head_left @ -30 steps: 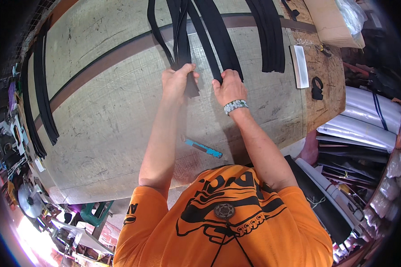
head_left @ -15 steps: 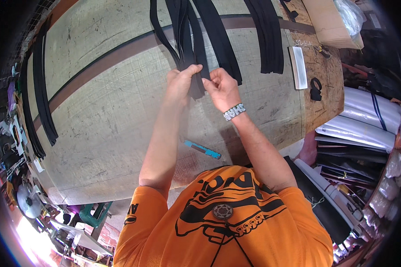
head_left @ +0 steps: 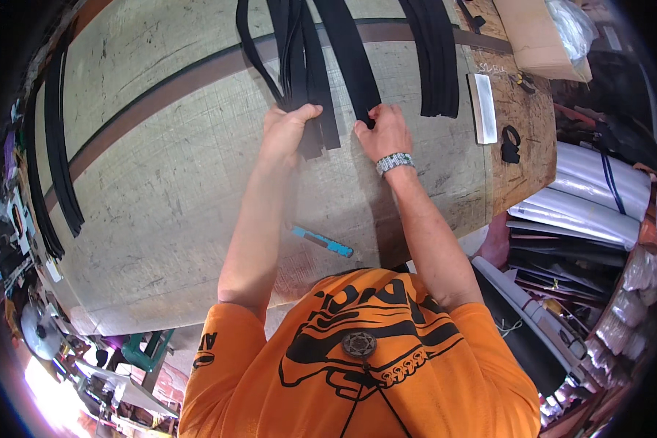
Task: The recorder measures and cuts several long black leather straps on a large workshop table.
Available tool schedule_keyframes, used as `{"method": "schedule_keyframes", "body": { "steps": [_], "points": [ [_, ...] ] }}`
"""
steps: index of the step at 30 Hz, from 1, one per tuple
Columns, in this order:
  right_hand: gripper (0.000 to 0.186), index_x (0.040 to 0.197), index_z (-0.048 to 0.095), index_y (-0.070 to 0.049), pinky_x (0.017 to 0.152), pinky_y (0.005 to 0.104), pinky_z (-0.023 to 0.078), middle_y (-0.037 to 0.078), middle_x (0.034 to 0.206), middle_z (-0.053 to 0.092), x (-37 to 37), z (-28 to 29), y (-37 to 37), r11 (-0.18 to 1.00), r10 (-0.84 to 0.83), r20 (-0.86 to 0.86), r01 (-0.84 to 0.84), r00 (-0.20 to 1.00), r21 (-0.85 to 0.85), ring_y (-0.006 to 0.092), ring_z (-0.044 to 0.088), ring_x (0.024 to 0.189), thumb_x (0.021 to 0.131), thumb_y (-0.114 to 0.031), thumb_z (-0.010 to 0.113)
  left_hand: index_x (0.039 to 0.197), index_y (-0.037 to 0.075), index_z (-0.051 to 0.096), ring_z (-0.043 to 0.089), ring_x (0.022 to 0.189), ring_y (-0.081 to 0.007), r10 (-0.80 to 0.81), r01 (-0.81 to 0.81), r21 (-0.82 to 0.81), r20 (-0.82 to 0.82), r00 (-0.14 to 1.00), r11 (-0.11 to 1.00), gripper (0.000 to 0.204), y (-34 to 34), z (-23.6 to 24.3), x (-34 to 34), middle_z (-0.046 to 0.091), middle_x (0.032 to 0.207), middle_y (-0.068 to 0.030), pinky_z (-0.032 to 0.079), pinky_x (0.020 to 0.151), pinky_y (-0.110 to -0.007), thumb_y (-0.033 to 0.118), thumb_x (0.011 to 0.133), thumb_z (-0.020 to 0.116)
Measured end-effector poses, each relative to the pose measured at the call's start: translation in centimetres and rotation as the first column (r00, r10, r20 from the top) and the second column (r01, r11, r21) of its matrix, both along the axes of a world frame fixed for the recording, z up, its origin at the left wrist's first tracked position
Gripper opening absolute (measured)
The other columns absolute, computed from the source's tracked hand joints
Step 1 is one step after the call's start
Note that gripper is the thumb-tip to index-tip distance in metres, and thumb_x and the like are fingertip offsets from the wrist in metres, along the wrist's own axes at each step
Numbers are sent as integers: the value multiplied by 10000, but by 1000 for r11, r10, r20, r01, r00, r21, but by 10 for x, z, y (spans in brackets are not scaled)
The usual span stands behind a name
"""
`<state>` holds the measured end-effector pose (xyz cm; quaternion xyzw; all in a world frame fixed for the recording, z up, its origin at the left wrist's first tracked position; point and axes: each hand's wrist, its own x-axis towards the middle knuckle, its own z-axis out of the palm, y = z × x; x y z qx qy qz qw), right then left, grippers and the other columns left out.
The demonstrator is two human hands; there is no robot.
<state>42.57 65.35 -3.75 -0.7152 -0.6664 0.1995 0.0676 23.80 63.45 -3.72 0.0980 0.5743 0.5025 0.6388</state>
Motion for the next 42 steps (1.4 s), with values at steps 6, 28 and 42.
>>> {"method": "schedule_keyframes", "body": {
  "steps": [6,28,42],
  "points": [
    [359,1048,683,-31,824,472,552,187,1020,721,-6,11,-6,991,-116,-47,113,992,-69,392,691,965,793,-244,821,946,-136,598,700,743,-259,16,-16,3,4,1000,1000,334,1,-3,-4,690,878,-214,573,666,-373,54,745,785],
    [312,927,686,-21,765,460,556,195,900,731,-11,3,0,984,-110,-103,94,989,-149,370,716,884,780,-255,831,1032,-134,519,700,786,-262,-26,29,-20,140,990,999,449,4,-19,-1,666,941,-212,588,676,-386,59,745,807],
    [253,898,656,27,616,382,494,180,714,657,-25,21,-13,992,8,-546,-75,838,-102,281,660,642,938,-222,636,946,-91,649,695,747,-218,0,-2,29,39,999,1000,300,2,-11,5,704,874,-156,557,688,-334,55,729,796]
  ]
}}
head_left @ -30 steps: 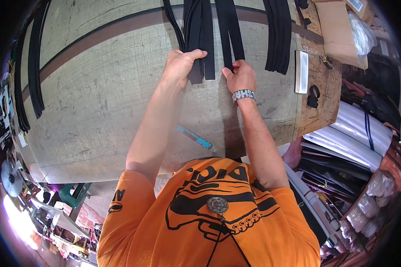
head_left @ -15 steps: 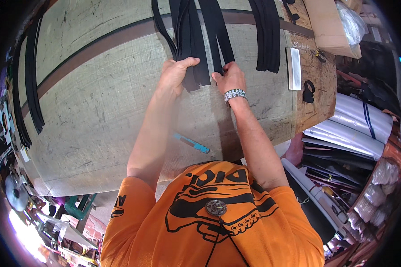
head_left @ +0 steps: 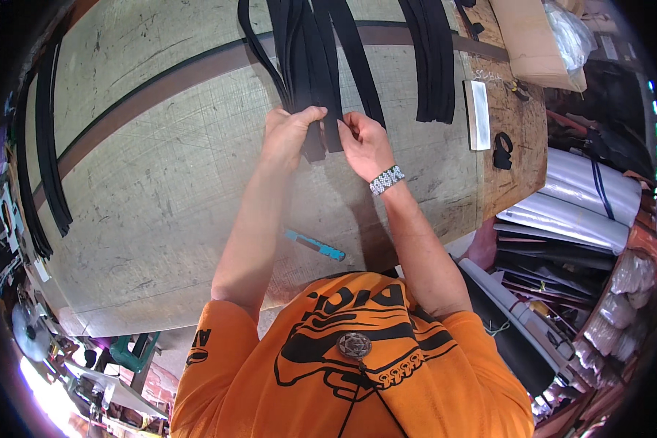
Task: The recorder measures and cuts several long black leather straps on a large workshop table.
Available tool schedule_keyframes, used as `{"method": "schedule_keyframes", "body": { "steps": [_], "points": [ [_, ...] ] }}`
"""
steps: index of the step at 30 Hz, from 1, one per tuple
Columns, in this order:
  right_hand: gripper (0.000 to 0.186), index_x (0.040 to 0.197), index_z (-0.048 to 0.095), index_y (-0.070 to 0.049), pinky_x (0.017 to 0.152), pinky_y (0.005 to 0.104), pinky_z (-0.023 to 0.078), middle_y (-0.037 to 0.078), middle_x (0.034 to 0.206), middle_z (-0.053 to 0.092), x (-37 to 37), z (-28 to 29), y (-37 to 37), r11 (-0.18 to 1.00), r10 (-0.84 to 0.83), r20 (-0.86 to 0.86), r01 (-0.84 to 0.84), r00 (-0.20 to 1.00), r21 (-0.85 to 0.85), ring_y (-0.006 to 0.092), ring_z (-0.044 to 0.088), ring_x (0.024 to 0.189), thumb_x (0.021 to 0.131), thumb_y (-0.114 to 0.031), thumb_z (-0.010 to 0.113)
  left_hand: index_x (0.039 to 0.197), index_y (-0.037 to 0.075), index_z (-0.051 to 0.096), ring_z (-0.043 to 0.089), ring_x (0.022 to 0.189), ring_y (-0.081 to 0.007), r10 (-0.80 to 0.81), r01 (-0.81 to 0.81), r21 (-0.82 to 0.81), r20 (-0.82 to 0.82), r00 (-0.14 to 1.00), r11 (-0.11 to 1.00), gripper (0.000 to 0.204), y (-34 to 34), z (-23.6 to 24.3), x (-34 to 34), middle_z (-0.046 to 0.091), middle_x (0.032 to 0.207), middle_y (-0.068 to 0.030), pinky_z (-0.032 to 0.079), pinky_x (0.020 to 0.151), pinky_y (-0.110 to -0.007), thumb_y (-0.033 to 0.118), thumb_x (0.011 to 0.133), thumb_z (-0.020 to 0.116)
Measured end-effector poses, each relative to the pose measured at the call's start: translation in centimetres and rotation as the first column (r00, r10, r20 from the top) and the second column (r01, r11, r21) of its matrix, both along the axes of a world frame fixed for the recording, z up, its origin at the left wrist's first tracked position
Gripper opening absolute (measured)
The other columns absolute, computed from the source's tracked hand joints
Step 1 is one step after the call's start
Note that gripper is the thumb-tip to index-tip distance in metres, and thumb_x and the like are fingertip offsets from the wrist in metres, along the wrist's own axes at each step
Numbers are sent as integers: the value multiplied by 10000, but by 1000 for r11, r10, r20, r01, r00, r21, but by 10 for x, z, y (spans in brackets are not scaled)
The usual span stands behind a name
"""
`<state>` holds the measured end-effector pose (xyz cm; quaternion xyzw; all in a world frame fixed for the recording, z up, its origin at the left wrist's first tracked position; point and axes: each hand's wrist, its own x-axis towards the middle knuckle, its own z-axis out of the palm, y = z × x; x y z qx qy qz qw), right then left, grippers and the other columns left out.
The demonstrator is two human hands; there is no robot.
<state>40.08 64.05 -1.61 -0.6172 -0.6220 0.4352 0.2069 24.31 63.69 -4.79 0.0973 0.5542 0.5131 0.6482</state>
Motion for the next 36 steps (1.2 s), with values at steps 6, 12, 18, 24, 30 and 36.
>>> {"method": "schedule_keyframes", "body": {
  "steps": [6,12,18,24,30,36],
  "points": [
    [235,879,635,39,598,396,476,188,695,634,3,-13,1,999,50,-62,-50,997,-3,318,629,626,938,-188,616,1048,-97,634,698,791,-224,4,-3,32,-16,1000,999,379,4,2,6,710,943,-163,561,716,-349,59,737,785],
    [206,913,630,39,609,398,477,197,719,633,-3,-7,-2,995,103,-22,-104,994,-7,323,631,646,945,-160,583,1063,-75,651,702,809,-228,-50,52,46,-30,998,998,351,2,1,-1,715,951,-164,563,724,-343,43,759,782],
    [220,1019,686,21,666,356,522,182,808,705,18,-6,-7,972,220,-66,-224,973,-68,272,688,716,952,-159,578,1168,-127,585,714,832,-221,-93,94,8,-79,993,996,449,-1,0,-2,700,1017,-182,606,724,-311,14,788,779],
    [188,1008,707,-6,684,338,535,130,813,731,64,-18,1,999,33,-19,-33,999,-8,208,706,743,947,-169,637,1239,-138,548,714,931,-268,-89,96,38,-153,984,995,522,-1,-5,1,691,1099,-226,604,831,-342,6,790,772],
    [250,998,693,15,641,274,498,48,781,689,88,-56,20,953,-241,-55,248,969,174,110,609,671,945,-228,689,1271,-155,526,715,971,-291,-130,138,22,-220,967,990,560,1,-1,4,674,1146,-269,604,878,-353,10,796,772],
    [347,1027,672,14,626,269,461,16,784,594,90,-77,22,941,-243,-88,257,966,219,107,518,664,887,-290,764,1173,-70,625,713,991,-264,-107,104,-28,-235,966,994,459,2,0,8,722,1088,-193,558,898,-361,18,761,807]
  ]
}}
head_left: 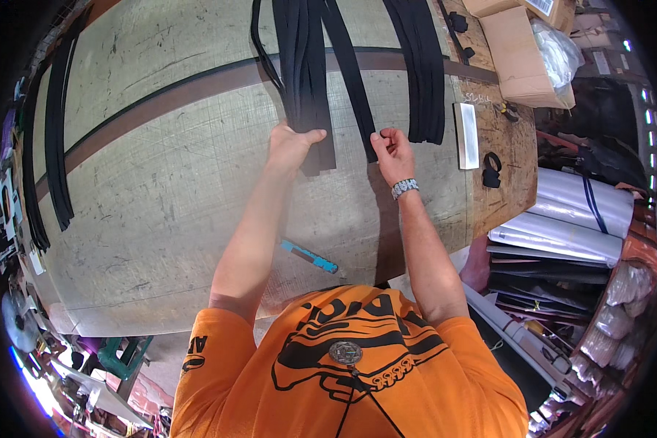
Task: The recorder measures and cuts several long black leather straps on a large workshop table.
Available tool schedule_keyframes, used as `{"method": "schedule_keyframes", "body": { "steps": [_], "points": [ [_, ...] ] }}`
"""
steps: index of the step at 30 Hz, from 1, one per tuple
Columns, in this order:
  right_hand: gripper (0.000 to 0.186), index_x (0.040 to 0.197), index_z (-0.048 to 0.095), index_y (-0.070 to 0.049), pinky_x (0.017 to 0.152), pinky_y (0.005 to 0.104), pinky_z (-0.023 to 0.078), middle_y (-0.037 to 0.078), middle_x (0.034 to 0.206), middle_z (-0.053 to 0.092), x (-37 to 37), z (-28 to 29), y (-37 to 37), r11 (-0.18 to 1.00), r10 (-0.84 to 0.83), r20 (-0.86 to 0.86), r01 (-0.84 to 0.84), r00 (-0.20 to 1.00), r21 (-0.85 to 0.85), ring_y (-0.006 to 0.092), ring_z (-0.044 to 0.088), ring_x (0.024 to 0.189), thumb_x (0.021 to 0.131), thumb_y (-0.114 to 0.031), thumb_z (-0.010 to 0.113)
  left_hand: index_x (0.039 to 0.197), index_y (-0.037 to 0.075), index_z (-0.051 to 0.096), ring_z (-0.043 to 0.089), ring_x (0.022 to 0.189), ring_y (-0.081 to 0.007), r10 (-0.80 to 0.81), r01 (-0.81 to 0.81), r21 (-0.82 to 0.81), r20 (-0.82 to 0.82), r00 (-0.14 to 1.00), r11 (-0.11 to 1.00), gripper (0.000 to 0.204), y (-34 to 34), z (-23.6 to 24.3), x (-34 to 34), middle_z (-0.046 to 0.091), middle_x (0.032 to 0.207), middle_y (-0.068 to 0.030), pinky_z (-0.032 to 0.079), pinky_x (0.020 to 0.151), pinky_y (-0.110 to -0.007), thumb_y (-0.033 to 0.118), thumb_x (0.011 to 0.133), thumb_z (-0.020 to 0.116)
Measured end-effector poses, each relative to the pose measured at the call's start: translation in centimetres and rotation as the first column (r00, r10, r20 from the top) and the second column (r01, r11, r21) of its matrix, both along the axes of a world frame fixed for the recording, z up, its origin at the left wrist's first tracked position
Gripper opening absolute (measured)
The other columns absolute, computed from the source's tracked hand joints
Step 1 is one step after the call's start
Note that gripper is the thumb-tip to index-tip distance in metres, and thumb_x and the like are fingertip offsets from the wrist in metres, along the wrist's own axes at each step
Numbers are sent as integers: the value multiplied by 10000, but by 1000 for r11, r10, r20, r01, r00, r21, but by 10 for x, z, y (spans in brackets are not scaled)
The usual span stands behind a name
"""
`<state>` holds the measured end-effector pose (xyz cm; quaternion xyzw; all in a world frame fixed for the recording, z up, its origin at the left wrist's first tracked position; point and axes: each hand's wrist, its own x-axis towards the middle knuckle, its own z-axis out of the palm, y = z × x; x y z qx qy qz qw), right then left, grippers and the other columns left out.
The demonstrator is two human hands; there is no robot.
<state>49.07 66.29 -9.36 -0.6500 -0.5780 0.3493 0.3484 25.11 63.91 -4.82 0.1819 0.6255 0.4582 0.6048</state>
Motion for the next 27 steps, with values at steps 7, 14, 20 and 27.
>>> {"method": "schedule_keyframes", "body": {
  "steps": [7,14,20,27],
  "points": [
    [375,1012,665,0,646,308,471,45,808,571,4,-7,6,998,60,67,-61,996,15,152,524,680,847,-315,784,1185,-86,606,709,990,-281,3,-3,-3,-62,998,1000,498,2,-8,3,715,1088,-207,558,884,-366,21,748,819],
    [344,1013,644,-39,757,387,501,85,883,595,-5,5,3,997,75,182,-73,980,-18,246,589,805,858,-327,753,1151,-177,599,740,855,-322,-9,22,93,-139,990,995,406,-1,-10,6,699,1051,-275,638,740,-365,-4,814,745],
    [344,1037,633,-52,829,426,499,102,938,606,-3,20,4,994,105,227,-96,968,-53,293,606,896,867,-332,737,1089,-112,639,711,869,-263,52,-47,39,-151,987,998,416,-2,3,16,722,997,-189,572,768,-373,2,730,817],
    [344,1046,646,-62,825,414,507,92,954,620,-5,24,5,994,108,216,-102,970,-38,277,619,903,871,-342,741,1064,-149,628,724,781,-294,0,2,14,-140,990,1000,388,1,-1,7,718,967,-225,599,684,-415,15,762,807]
  ]
}}
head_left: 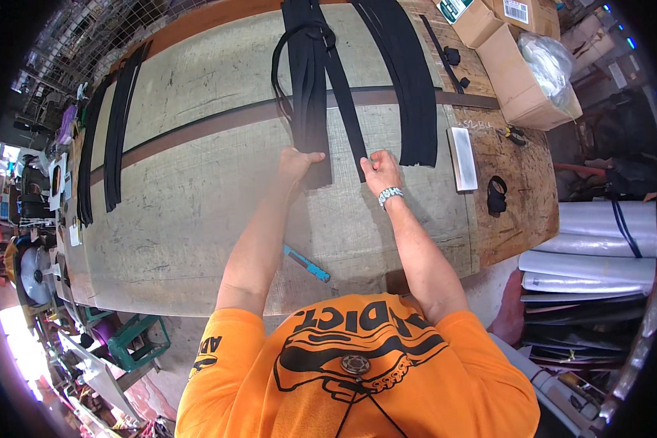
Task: The recorder measures and cuts several long black leather straps on a large workshop table.
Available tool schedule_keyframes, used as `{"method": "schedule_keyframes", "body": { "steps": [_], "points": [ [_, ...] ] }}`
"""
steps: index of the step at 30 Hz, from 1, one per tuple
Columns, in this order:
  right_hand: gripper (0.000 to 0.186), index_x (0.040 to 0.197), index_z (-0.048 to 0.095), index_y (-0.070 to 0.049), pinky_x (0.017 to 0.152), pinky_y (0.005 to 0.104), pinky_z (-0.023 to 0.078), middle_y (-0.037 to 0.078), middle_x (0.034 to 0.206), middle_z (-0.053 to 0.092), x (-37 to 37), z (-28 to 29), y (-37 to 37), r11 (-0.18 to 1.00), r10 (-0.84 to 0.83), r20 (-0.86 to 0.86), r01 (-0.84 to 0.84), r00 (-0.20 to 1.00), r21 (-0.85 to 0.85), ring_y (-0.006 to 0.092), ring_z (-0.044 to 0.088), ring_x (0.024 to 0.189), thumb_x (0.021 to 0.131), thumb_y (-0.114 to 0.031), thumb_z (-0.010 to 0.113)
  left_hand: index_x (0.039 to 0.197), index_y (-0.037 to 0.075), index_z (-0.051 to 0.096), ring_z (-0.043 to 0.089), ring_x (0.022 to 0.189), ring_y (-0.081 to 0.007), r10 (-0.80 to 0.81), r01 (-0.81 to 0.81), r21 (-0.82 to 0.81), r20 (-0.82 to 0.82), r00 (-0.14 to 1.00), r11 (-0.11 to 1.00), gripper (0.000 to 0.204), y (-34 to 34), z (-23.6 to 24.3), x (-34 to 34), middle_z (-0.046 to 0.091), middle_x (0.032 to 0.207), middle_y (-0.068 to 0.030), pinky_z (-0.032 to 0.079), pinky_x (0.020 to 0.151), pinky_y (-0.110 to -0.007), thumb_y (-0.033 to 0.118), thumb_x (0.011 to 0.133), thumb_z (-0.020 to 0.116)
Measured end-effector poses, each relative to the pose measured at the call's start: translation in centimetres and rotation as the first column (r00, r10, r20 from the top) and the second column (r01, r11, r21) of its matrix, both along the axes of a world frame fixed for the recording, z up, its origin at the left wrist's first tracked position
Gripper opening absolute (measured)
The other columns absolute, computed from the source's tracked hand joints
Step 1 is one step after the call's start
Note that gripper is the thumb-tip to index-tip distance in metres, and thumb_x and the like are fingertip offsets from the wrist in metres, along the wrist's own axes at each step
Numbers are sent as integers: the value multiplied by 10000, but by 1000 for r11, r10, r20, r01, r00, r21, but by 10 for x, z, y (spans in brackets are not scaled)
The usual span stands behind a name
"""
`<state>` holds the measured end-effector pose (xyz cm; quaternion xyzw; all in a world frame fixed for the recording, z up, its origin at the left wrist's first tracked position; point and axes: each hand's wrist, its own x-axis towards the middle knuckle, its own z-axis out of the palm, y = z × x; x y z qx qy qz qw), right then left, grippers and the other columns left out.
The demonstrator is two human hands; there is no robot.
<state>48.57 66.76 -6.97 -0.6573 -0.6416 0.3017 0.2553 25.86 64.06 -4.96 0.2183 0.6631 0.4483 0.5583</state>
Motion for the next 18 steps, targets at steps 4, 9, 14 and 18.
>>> {"method": "schedule_keyframes", "body": {
  "steps": [4,9,14,18],
  "points": [
    [342,1047,645,-67,840,416,505,92,974,625,3,-2,0,999,-4,2,4,1000,-38,275,622,925,874,-346,738,1049,-170,616,737,752,-311,3,-2,18,-29,1000,1000,400,-3,12,9,711,958,-261,637,673,-418,24,764,821],
    [339,1081,628,-75,867,444,502,113,1041,630,3,2,0,997,24,-6,-24,1000,-80,304,628,978,894,-346,708,1032,-100,686,712,838,-280,25,-24,8,-69,997,1000,303,-11,35,17,724,960,-185,553,733,-410,11,770,791],
    [359,1085,619,-70,866,446,504,112,1062,628,1,1,-1,999,9,-37,-11,999,-53,308,630,979,890,-358,708,1154,-176,555,733,871,-322,-8,10,46,-45,999,999,579,-11,47,20,694,1043,-274,630,790,-371,80,736,864],
    [365,1087,616,-73,868,449,503,113,1073,627,-1,5,1,994,12,4,-11,1000,-108,315,631,983,893,-371,702,1152,-181,553,730,886,-322,1,0,7,-93,996,1000,564,-10,40,16,690,1058,-276,625,803,-372,68,746,855]
  ]
}}
